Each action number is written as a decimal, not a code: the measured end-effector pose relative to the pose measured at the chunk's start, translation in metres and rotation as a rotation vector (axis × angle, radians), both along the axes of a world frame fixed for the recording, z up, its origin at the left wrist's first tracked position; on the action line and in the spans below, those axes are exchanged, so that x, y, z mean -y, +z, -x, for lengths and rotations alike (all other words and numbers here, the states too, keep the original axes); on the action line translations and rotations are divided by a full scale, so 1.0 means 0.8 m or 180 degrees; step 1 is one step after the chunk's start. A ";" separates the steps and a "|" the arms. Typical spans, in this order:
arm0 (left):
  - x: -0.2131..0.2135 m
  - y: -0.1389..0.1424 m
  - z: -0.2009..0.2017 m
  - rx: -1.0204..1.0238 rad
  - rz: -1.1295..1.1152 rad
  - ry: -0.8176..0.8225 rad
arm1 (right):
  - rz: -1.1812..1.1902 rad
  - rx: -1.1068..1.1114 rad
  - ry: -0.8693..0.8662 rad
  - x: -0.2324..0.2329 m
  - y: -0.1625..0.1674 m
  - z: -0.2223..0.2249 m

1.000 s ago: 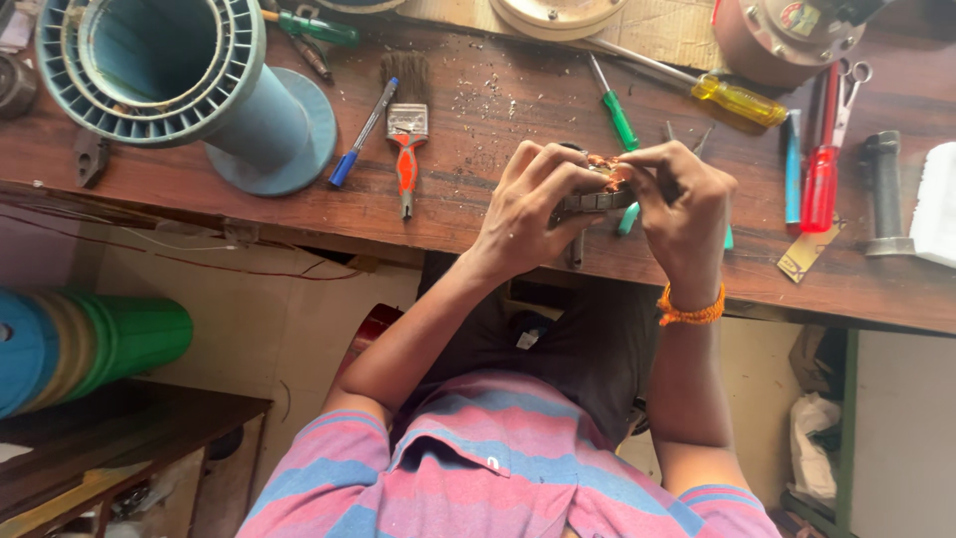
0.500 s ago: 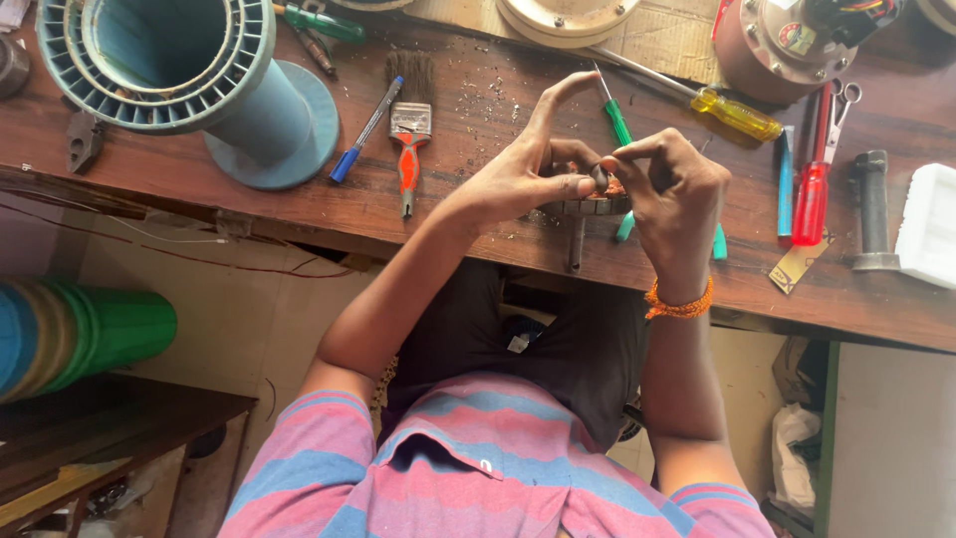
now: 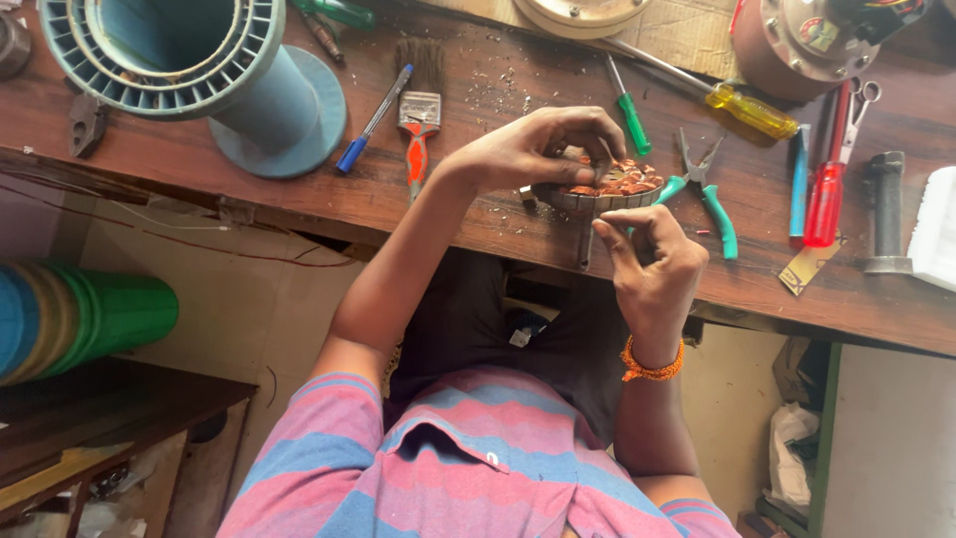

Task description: The person works on an electric motor armature at a cluttered workbench, pressing and seating copper windings around the rotor core by hand and turning the part to reach different sides. Near the end they hold the armature up and use a small flat tool to work around the commutator slots.

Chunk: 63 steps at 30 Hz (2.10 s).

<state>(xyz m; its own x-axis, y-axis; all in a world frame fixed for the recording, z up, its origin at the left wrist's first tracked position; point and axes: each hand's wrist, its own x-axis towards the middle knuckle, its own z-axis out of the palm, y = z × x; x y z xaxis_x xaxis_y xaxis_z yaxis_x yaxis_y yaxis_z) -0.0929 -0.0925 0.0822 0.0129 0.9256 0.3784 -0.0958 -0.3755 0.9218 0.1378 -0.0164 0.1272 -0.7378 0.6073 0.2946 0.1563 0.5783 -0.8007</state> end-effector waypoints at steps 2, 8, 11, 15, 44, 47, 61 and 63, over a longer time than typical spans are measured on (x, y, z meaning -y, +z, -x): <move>-0.002 -0.001 0.001 -0.0149 -0.0046 0.0033 | 0.0165 -0.0091 0.0047 0.001 -0.008 -0.002; -0.002 -0.002 0.006 -0.0118 -0.0071 -0.0109 | 0.0862 -0.0405 0.0239 0.025 -0.042 -0.005; -0.002 -0.002 0.009 -0.0205 -0.0067 -0.0164 | 0.1384 -0.1128 0.0093 0.039 -0.050 -0.008; -0.001 -0.001 0.009 -0.0245 -0.0015 -0.0143 | 0.1363 -0.0952 -0.0331 0.036 -0.046 -0.011; 0.016 0.003 -0.112 -0.2400 -0.0575 0.3110 | -0.0224 -0.0699 0.0061 -0.052 -0.035 -0.031; 0.016 0.005 -0.115 -0.2361 -0.0521 0.3146 | -0.0566 -0.0488 0.0307 -0.056 -0.012 -0.013; 0.021 0.006 -0.109 -0.1186 -0.0208 0.2707 | -0.0323 -0.0030 0.0932 -0.085 0.030 0.038; 0.027 0.009 -0.090 -0.0208 0.0060 0.1895 | -0.0406 0.0032 0.0820 -0.087 0.032 0.042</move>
